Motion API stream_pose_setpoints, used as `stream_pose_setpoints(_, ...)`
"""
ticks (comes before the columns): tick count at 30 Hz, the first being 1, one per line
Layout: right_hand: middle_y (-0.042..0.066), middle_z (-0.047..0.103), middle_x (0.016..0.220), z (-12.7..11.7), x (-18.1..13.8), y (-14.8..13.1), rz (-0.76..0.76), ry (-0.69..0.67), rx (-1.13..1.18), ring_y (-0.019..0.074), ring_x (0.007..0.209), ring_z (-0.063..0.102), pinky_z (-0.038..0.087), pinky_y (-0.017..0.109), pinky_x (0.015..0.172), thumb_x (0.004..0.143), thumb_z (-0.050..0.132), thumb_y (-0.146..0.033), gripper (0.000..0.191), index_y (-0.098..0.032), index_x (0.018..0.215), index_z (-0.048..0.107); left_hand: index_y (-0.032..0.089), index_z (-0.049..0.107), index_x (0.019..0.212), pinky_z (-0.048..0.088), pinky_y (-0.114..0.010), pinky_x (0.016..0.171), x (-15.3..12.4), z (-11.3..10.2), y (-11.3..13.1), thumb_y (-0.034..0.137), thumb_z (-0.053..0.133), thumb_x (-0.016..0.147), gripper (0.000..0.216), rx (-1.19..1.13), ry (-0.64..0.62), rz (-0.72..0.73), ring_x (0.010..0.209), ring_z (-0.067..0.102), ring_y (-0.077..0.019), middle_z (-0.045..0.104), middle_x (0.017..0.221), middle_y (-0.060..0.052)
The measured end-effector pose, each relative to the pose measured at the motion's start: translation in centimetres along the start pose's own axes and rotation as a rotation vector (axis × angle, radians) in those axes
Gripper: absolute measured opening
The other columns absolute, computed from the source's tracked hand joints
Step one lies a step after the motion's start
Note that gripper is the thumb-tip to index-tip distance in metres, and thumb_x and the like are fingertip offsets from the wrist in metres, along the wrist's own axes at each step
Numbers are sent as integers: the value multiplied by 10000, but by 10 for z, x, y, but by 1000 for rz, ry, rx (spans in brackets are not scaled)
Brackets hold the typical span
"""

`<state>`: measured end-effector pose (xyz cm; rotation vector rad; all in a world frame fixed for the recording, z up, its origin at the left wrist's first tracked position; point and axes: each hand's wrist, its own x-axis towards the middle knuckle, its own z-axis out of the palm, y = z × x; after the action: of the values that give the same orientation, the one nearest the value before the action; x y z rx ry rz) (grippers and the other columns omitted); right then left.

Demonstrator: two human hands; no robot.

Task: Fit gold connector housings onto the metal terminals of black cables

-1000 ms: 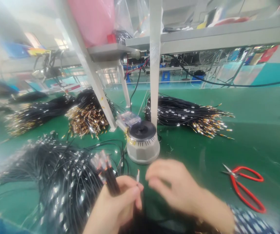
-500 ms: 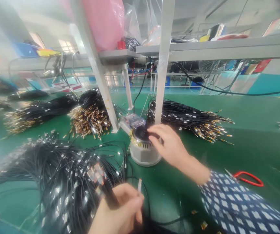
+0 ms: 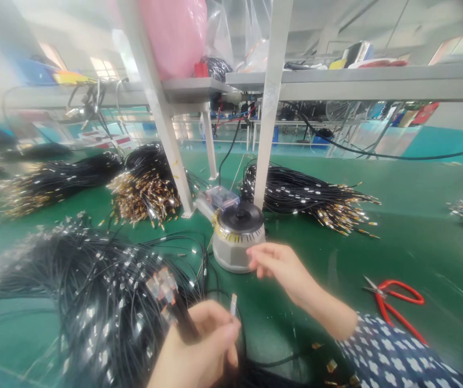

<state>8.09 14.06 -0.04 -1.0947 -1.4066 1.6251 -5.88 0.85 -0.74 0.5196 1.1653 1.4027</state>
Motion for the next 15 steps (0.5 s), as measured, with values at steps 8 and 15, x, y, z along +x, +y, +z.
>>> stream_pose_setpoints(8, 10, 669, 614, 20, 10, -5, 68, 65, 129, 58, 477, 565, 366, 175, 490, 802, 664, -254, 156, -109, 782, 717, 156, 685, 584, 162, -162, 348, 1, -4, -3, 420, 900, 508, 348, 7, -46, -59, 322, 422, -59, 631, 414, -47)
stream_pose_setpoints(15, 23, 664, 588, 28, 13, -8, 126, 89, 190, 57, 443, 574, 387, 171, 469, 911, 568, -321, 293, -95, 792, 713, 153, 684, 601, 182, -156, 350, 1, -4, -2, 432, 896, 512, 362, 17, -63, -59, 310, 405, -46, 640, 418, -48)
